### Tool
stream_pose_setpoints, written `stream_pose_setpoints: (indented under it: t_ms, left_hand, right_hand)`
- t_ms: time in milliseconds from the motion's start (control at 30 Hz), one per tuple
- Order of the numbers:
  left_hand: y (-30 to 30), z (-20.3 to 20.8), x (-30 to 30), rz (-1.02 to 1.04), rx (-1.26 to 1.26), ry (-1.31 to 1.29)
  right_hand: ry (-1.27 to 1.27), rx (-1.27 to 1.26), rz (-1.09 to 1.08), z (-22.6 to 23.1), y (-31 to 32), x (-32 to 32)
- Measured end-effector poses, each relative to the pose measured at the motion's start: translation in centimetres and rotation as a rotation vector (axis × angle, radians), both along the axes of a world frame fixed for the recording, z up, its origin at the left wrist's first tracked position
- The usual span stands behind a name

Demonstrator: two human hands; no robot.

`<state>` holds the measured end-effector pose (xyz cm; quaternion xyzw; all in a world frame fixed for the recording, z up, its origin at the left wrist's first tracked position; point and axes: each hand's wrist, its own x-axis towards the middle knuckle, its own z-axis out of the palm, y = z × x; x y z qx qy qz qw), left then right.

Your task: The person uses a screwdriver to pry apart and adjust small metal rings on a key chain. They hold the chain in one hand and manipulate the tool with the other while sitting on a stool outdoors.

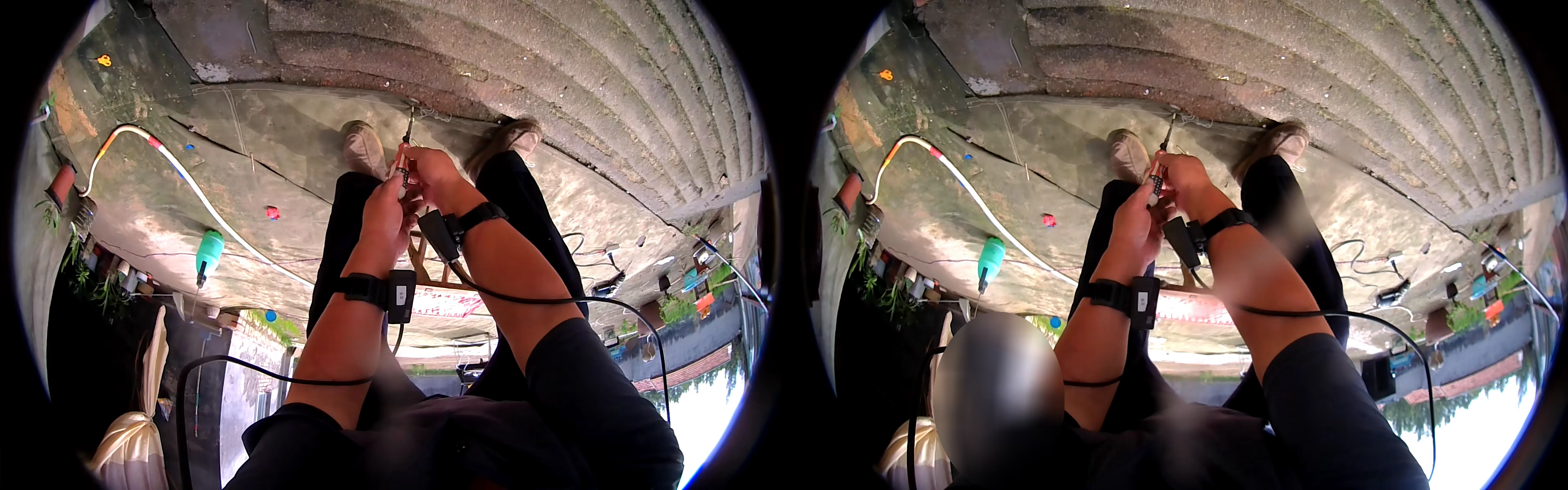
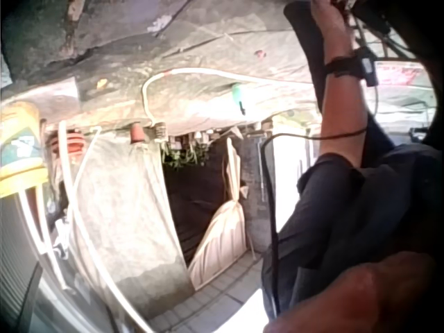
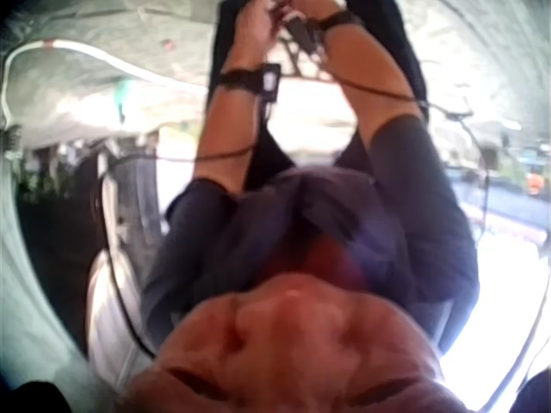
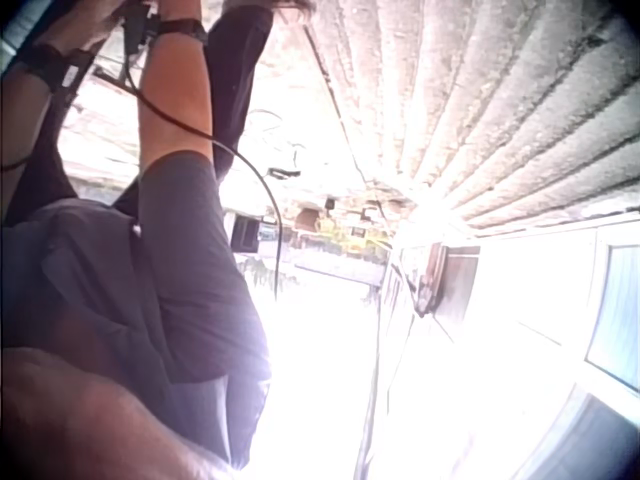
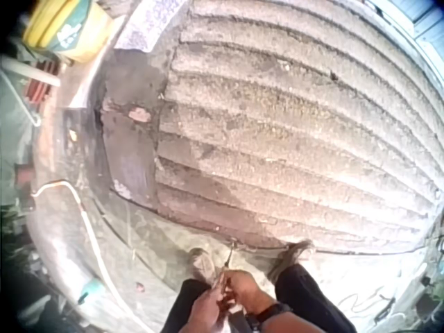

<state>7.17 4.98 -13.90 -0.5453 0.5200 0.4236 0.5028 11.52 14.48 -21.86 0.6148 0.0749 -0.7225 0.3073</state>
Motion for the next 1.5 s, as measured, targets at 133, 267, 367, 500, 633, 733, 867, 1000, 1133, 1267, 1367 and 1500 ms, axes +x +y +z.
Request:
stream_pose_setpoints:
  t_ms: [133,267,367,500,633,733,867,1000,1133,1267,1367,1500]
  left_hand:
    - [0.3,-0.2,0.1,-0.43,0.011,0.237]
    - [-1.2,-1.3,1.7,-0.762,-0.089,0.479]
    - [-0.1,0.5,-0.5,-0.165,0.022,0.092]
    - [-1.5,-1.3,1.5,-0.652,-0.07,0.399]
    - [0.3,-0.1,-0.1,-0.67,-0.089,0.341]
    - [-0.4,-0.3,-0.3,-0.022,0.042,0.059]
    - [0.7,-0.2,-0.3,-0.645,-0.086,0.281]
    - [-1.1,-1.5,0.9,-0.623,-0.074,0.343]
    - [-0.3,-0.2,-0.5,-0.1,0.021,0.062]
    - [-0.9,-2.0,1.3,-0.83,-0.164,0.394]
    - [1.3,0.5,-0.7,-0.438,-0.13,0.144]
    - [-1.2,-0.5,-0.3,0.012,0.136,-0.017]
  right_hand:
    - [-0.03,-0.007,0.057,1.1,0.4,-0.9]
    - [0.057,0.111,0.096,-0.7,-0.8,0.4]
    - [0.025,0.084,-0.013,0.0,-0.3,-0.1]
    - [-0.039,0.103,0.064,1.2,0.1,-1.0]
    - [-0.014,0.227,0.077,0.5,-0.3,-0.7]
    - [-0.049,0.067,-0.027,0.1,0.1,-0.5]
    - [-0.061,0.065,0.036,-0.1,-0.2,-0.3]
    - [-0.016,0.117,0.06,-0.1,-0.2,-0.5]
    - [-0.09,0.009,-0.049,0.4,0.5,-0.8]
    - [0.013,0.125,0.223,0.3,0.1,-0.7]
    - [-0.031,0.134,0.079,-0.9,-0.3,0.3]
    - [-0.085,0.037,0.008,0.8,0.5,-1.1]
